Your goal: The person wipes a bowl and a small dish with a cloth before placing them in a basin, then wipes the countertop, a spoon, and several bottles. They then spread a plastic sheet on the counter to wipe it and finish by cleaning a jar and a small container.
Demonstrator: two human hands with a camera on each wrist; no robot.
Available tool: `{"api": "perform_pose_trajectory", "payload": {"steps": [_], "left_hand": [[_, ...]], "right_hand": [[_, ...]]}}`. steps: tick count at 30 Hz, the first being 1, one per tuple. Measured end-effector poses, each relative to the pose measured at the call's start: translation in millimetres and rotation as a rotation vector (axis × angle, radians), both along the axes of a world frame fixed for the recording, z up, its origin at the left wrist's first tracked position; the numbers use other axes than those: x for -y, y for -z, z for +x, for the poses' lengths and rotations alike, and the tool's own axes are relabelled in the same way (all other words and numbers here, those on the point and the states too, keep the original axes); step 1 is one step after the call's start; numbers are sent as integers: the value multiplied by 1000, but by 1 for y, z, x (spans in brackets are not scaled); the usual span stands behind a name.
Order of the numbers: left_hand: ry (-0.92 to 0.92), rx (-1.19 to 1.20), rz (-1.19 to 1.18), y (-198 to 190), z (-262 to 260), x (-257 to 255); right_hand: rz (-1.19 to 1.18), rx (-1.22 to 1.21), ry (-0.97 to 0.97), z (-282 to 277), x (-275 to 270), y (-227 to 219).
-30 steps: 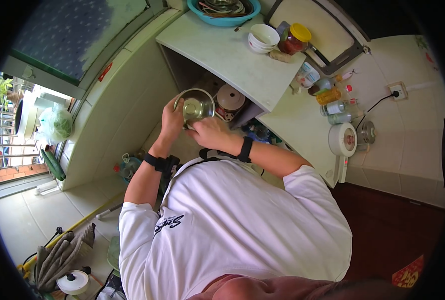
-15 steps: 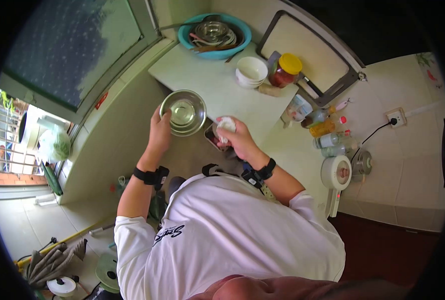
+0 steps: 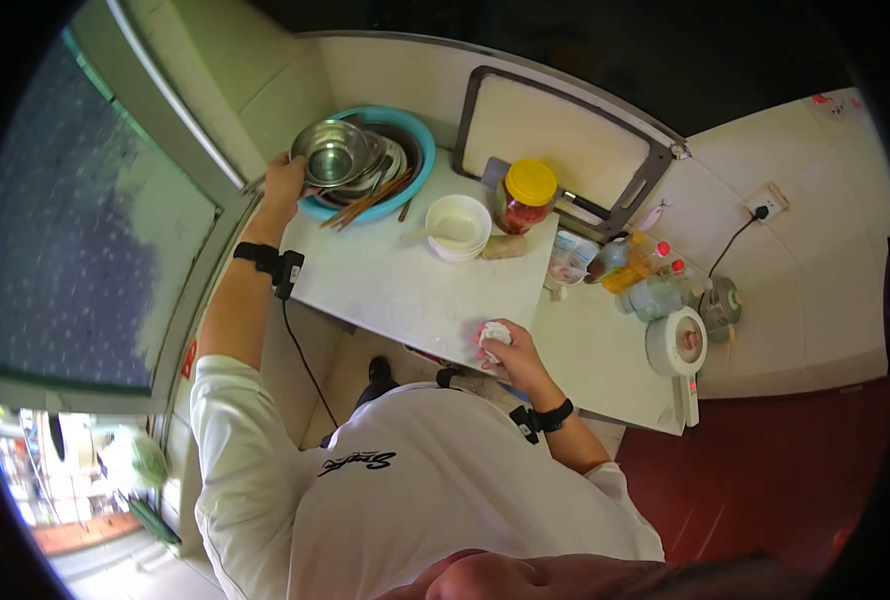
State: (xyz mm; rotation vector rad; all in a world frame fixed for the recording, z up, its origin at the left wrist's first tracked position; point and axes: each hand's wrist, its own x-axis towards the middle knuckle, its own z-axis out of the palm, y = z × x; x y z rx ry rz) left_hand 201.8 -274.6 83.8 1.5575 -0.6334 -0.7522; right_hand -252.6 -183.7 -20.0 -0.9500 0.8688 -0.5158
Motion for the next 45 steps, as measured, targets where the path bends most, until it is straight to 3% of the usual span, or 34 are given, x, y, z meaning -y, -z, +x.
{"api": "perform_pose_trajectory", "payload": {"steps": [3,6,8,10,11,12,14,16,18,19,23,27,29,31,32,34,35,41,43,44,45], "left_hand": [[57,30,56,50,42,63],[157,60,184,56,61,96],[256,342,403,59,70,107],[235,1272,316,69,77,109],[183,1287,199,65,68,107],[124,1295,80,31,41,93],[370,965,-292,0,-7,77],[766,800,-76,-31,-75,37],[1025,1175,-280,-17,-120,8],[1045,1275,-278,0,-138,-1],[1093,1573,-257,48,-154,3],[965,1507,-304,22,-141,-4],[707,1373,-574,6,-118,-8],[470,1333,-545,0,-88,-5],[468,1341,-542,0,-74,-3],[373,1291,-271,8,-51,2],[370,1299,-270,18,-45,6],[559,1646,40,57,-27,36],[634,1718,481,44,-31,39],[633,1719,477,39,-31,36],[626,1626,312,10,-47,22]], "right_hand": [[-14,-51,223,5,-8,-2],[26,-91,396,18,-20,-10],[41,-112,475,26,-30,-11],[-9,-65,533,35,-37,-4],[-14,-48,547,39,-39,-5],[-6,-54,577,43,-41,-4],[-1,-77,599,51,-45,1],[4,-98,619,60,-46,0],[-4,-122,618,66,-43,-2],[-23,-115,597,67,-42,-2],[-79,-120,537,54,-38,-11],[-65,-156,520,28,-37,-6],[-80,-168,494,16,-36,-6],[-88,-181,478,6,-35,-3],[-84,-172,484,3,-35,-1],[-79,-157,488,0,-37,4],[-75,-156,479,0,-38,6],[-140,-134,440,2,-35,5],[-166,-118,438,2,-33,5],[-167,-125,442,2,-33,5],[-170,-131,448,1,-32,4]]}}
